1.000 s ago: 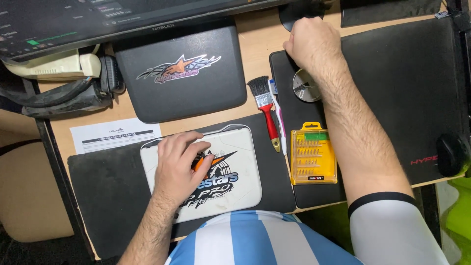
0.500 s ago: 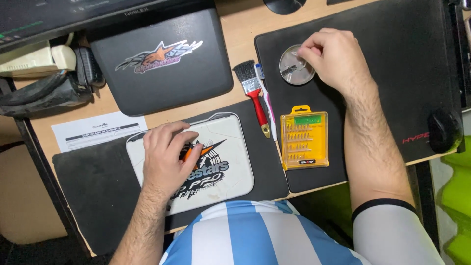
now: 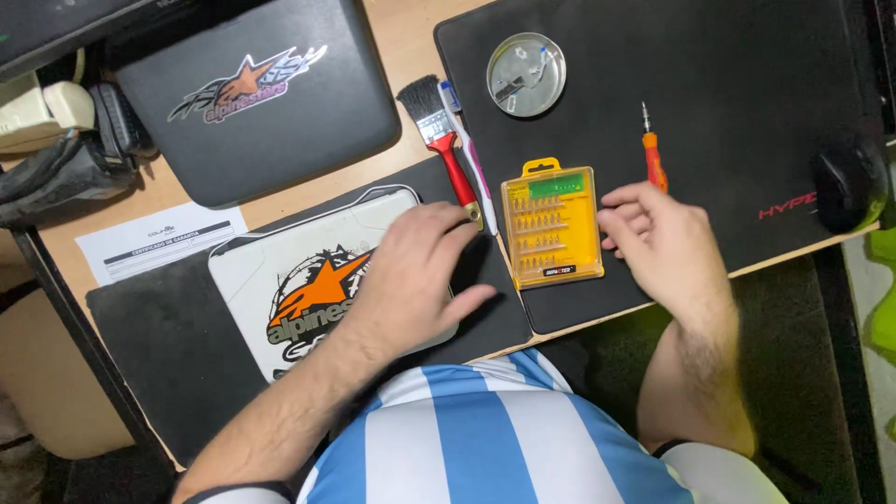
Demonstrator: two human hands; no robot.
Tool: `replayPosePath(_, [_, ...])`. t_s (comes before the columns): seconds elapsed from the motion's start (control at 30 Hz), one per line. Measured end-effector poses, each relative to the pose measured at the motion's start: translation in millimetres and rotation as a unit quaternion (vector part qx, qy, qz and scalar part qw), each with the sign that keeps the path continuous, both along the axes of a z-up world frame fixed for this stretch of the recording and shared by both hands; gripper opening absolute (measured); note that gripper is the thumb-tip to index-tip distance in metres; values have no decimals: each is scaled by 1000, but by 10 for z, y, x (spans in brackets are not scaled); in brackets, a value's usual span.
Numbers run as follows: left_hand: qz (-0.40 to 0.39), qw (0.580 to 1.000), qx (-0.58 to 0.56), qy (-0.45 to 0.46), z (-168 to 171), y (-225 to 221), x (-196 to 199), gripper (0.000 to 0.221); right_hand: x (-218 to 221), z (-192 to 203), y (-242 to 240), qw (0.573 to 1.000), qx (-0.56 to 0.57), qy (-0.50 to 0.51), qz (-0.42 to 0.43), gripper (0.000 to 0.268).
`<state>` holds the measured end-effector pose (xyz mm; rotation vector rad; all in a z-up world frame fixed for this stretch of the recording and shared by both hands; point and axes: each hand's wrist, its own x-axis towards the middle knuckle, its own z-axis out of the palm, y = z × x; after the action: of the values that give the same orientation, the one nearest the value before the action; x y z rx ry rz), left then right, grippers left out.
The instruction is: Repairing a laptop by unscrewing the back cover, removing a component, reassembling, and testing the keyboard.
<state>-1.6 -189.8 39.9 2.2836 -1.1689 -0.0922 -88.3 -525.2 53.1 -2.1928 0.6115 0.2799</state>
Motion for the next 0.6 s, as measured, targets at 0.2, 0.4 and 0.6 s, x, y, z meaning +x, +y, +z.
replayPosePath(0.2, [-79, 984, 156, 28, -130, -838, 54, 164, -404, -226, 84, 995, 87, 4, -38, 29])
replayPosePath(0.4, [-86, 969, 226, 42, -214, -1109, 156, 179, -445, -236, 86, 994, 107, 3, -19, 33])
replayPosePath(0.6, [-68, 974, 213, -22, -102, -1150, 86, 178, -395, -308, 16, 991, 131, 7, -21, 33])
